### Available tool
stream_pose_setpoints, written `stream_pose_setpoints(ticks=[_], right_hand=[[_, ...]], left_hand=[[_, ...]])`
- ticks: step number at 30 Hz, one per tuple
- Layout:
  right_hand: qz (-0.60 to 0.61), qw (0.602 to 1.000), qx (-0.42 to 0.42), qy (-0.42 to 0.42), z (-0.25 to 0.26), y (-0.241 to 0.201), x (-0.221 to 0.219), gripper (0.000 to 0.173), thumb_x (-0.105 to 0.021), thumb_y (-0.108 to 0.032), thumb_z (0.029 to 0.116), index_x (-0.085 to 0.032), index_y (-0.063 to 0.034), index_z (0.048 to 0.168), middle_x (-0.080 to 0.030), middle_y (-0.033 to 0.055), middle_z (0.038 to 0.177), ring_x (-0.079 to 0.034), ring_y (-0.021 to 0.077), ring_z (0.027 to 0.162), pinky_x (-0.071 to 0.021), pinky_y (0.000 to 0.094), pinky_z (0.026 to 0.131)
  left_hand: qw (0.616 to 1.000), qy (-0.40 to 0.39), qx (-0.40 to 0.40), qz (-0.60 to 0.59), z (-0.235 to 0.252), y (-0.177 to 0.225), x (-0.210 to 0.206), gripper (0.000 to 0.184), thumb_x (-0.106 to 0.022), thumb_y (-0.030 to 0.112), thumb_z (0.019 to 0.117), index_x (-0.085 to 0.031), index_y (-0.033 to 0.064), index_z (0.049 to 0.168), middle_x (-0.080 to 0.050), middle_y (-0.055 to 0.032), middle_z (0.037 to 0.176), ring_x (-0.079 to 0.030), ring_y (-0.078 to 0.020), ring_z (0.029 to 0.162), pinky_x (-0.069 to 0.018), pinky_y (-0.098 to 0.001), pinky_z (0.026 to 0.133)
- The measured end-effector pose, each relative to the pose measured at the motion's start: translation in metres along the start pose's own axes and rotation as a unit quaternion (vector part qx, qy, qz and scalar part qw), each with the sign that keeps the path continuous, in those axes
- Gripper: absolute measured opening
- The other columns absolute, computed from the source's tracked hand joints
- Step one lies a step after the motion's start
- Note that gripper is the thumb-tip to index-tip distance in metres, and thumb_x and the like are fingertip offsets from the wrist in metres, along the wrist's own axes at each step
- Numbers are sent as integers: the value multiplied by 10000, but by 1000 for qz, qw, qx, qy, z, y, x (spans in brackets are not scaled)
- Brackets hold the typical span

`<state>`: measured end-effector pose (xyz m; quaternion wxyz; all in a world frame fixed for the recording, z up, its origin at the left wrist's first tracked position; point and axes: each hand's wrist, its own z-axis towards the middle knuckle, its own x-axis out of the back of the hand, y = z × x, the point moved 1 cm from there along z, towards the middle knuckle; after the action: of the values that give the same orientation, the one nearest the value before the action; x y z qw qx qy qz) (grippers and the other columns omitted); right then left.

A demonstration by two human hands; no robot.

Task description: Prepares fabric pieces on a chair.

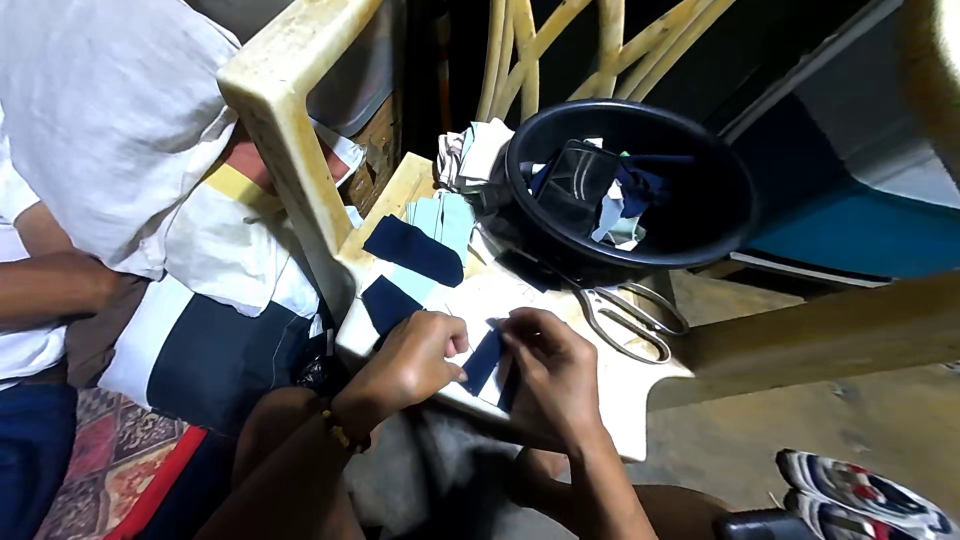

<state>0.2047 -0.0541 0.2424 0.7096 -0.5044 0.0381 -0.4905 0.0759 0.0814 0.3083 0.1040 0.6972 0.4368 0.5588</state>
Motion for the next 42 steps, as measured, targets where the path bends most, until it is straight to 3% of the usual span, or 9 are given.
stream_pose_setpoints(ticks=[7, 13, 21, 25, 28, 34, 37, 40, 42], right_hand=[[0, 1000, 3, 3, 0, 2, -1, 194, -656, 31, 859, -707, 74, 1041, -733, 135, 923, -716, 107, 843, -586, 216, 798], [3, 1000, 10, 5, 2, 1, -1, 203, -654, 43, 859, -704, 89, 1050, -734, 151, 932, -718, 122, 848, -585, 221, 805], [-12, 999, 30, 24, 1, 1, -3, 172, -659, 48, 853, -711, 82, 1013, -726, 158, 933, -714, 133, 831, -586, 221, 788], [-63, 994, 78, 39, 0, -12, 2, 106, -654, 42, 833, -736, 58, 899, -717, 198, 964, -698, 198, 835, -568, 252, 784], [-60, 995, 73, -22, -3, -26, 7, 89, -665, 55, 798, -748, 34, 821, -723, 176, 934, -702, 189, 822, -573, 248, 778], [-90, 986, 32, -134, -8, -29, 3, 216, -810, -15, 707, -767, 41, 910, -700, 202, 1016, -691, 294, 896, -582, 380, 791], [-98, 984, 26, -147, -7, -29, 3, 307, -840, -31, 685, -760, 67, 964, -687, 228, 1072, -683, 316, 916, -581, 404, 798], [-101, 982, 23, -159, -7, -28, 4, 390, -863, -61, 665, -750, 84, 1008, -675, 250, 1129, -683, 344, 952, -580, 425, 823], [-103, 981, 19, -164, -7, -28, 4, 425, -875, -69, 652, -747, 87, 1026, -667, 256, 1151, -679, 350, 971, -578, 425, 834]], left_hand=[[1000, 1, -4, 14, 1, 0, 0, 261, -786, 95, 880, -683, 10, 1104, -660, -105, 1015, -616, -187, 871, -517, -370, 831], [985, -8, -167, 40, 1, -3, -7, 209, -689, -33, 876, -725, -6, 1080, -652, -155, 1015, -614, -244, 883, -509, -392, 817], [985, -38, -158, 55, 1, -3, -6, 241, -659, -35, 899, -744, 14, 1119, -657, -160, 1032, -618, -251, 907, -504, -396, 838], [984, -38, -167, 52, 1, -4, -5, 238, -669, -30, 901, -747, 13, 1122, -658, -164, 1033, -616, -251, 891, -503, -399, 835], [983, -38, -171, 50, 1, -6, -4, 225, -676, -23, 899, -748, 14, 1110, -659, -158, 1035, -610, -239, 875, -503, -387, 821], [978, -35, -203, 25, 1, -11, -3, 204, -707, -34, 873, -748, -23, 1073, -668, -179, 997, -617, -250, 861, -508, -380, 809], [979, 42, -199, -14, -6, -22, 17, 168, -723, -3, 874, -740, -52, 1034, -697, -176, 945, -628, -205, 799, -518, -328, 747], [977, 199, -73, -32, -15, -43, 45, 159, -698, 75, 934, -727, -29, 1051, -701, -143, 964, -645, -201, 823, -540, -375, 777], [954, 300, 0, -27, -14, -59, 57, 130, -750, 89, 909, -734, -6, 998, -694, -137, 921, -647, -239, 812, -540, -452, 775]])
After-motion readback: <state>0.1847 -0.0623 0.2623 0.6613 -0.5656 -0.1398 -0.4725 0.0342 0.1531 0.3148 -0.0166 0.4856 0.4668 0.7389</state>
